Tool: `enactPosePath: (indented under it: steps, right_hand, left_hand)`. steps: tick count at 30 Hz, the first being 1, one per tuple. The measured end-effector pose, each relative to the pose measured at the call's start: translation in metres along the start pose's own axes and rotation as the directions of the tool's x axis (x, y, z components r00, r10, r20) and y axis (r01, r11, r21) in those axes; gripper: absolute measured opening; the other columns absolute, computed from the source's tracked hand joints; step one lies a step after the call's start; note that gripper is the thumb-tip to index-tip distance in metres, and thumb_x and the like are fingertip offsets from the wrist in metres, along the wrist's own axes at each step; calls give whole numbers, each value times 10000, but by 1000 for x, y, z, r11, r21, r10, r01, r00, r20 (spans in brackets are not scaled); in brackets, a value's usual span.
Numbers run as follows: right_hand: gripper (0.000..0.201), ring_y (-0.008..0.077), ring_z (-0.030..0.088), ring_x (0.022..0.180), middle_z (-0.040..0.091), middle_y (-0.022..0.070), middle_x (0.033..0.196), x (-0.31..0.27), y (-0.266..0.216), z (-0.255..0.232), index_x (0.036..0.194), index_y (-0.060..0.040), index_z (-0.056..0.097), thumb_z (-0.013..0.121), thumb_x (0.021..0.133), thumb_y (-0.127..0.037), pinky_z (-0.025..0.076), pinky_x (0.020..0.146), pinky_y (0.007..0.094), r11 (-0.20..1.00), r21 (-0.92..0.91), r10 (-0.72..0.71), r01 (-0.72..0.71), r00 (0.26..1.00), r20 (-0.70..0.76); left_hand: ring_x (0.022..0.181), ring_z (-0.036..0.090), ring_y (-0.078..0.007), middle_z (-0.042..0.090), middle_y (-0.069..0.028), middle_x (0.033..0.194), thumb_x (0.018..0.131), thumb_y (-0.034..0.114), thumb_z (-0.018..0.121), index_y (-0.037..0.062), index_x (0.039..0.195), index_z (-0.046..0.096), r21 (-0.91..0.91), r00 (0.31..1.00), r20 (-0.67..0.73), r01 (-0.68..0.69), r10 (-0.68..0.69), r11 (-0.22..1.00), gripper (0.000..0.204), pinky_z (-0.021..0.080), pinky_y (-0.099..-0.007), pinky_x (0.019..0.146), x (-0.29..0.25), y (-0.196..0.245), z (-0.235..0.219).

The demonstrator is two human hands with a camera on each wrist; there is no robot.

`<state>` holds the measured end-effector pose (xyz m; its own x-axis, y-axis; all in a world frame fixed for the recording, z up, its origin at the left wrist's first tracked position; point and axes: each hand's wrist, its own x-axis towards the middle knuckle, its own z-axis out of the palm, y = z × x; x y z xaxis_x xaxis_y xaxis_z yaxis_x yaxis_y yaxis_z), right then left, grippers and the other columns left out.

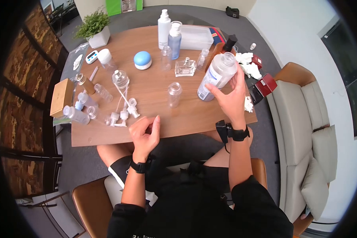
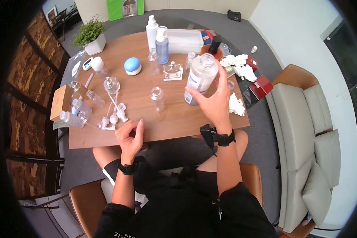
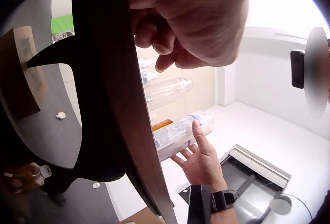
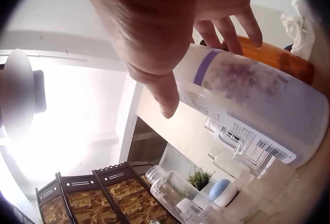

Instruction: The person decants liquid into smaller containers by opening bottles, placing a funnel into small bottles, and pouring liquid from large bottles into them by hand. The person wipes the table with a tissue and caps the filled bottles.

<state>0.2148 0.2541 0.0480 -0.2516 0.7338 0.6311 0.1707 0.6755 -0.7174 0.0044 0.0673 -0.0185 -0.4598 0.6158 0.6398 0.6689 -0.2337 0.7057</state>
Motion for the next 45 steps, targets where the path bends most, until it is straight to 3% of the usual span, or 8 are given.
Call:
enactPosePath:
  steps: [6, 14, 17, 26, 29, 36, 39, 45]
  right_hand:
    - [784, 257, 689, 1181, 669, 180, 1306, 0, 8, 11, 1426, 21, 463, 913, 806, -143, 542, 1024, 395, 988, 131, 84, -84, 996, 4]
    - [737, 242, 687, 1190, 672, 176, 1307, -1, 7, 9, 1422, 32, 469, 883, 827, -102, 540, 1032, 383, 977, 177, 115, -118, 993, 32]
    - [737, 238, 690, 1186, 675, 170, 1306, 0, 8, 10, 1417, 27, 471, 889, 825, -108, 541, 1033, 379, 977, 181, 104, -108, 994, 34]
    - [945, 295, 553, 1392, 602, 227, 1448, -9, 9, -14, 1595, 17, 326, 883, 871, -227, 417, 1179, 429, 993, 113, -22, 18, 999, 28]
    - [649, 301, 585, 1362, 616, 226, 1439, -6, 6, -45, 1553, 10, 428, 696, 1016, -237, 416, 1177, 448, 984, 175, 52, -32, 993, -110]
    - [258, 183, 715, 1099, 766, 121, 1148, 54, -25, -77, 1212, 16, 721, 735, 978, -95, 546, 1006, 338, 986, -28, -166, 163, 968, -187]
    - [135, 84, 701, 865, 779, 46, 978, 75, -33, -89, 1044, -19, 774, 785, 933, -96, 555, 787, 237, 997, -81, -16, 7, 995, -104]
    - [243, 127, 689, 913, 768, 43, 995, 79, -56, -67, 1082, -36, 763, 839, 868, -121, 548, 852, 297, 981, -101, -147, 165, 975, 167]
  left_hand:
    - [465, 472, -184, 542, -71, 590, 910, 57, 774, 2, 782, 694, 41, 997, -42, 69, -68, 997, 160, 363, -313, 471, 5, 3, 3]
    - [886, 678, -215, 755, -106, 1039, 863, 142, 836, 25, 1205, 735, 49, 994, 99, 37, -42, 998, 375, 539, -324, 738, 52, 17, 18]
    - [1173, 621, -357, 707, -180, 1243, 778, 220, 904, 0, 1313, 655, 12, 978, 190, 85, -86, 996, 630, 517, -444, 995, 61, 23, 27]
    - [953, 633, -261, 714, -131, 1060, 810, 163, 883, 23, 1214, 703, -40, 999, 30, 18, -17, 999, 465, 516, -367, 802, 46, 31, 23]
    - [759, 568, -187, 665, -88, 875, 872, 64, 813, 1, 1065, 732, -152, 997, -72, 20, -32, 988, 219, 462, -307, 683, 20, 17, 20]
    - [594, 426, -102, 522, -37, 680, 940, 14, 747, -33, 862, 705, -257, 982, -97, 131, -160, 958, 100, 318, -274, 535, -9, 0, 22]
    - [563, 406, -88, 506, -23, 651, 936, 31, 759, -28, 842, 705, -239, 983, -25, 169, -181, 956, 123, 303, -272, 513, -10, -5, 21]
    - [538, 399, -86, 500, -17, 637, 933, 42, 764, -23, 842, 707, -208, 985, -6, 168, -173, 964, 126, 292, -270, 495, -9, -3, 20]
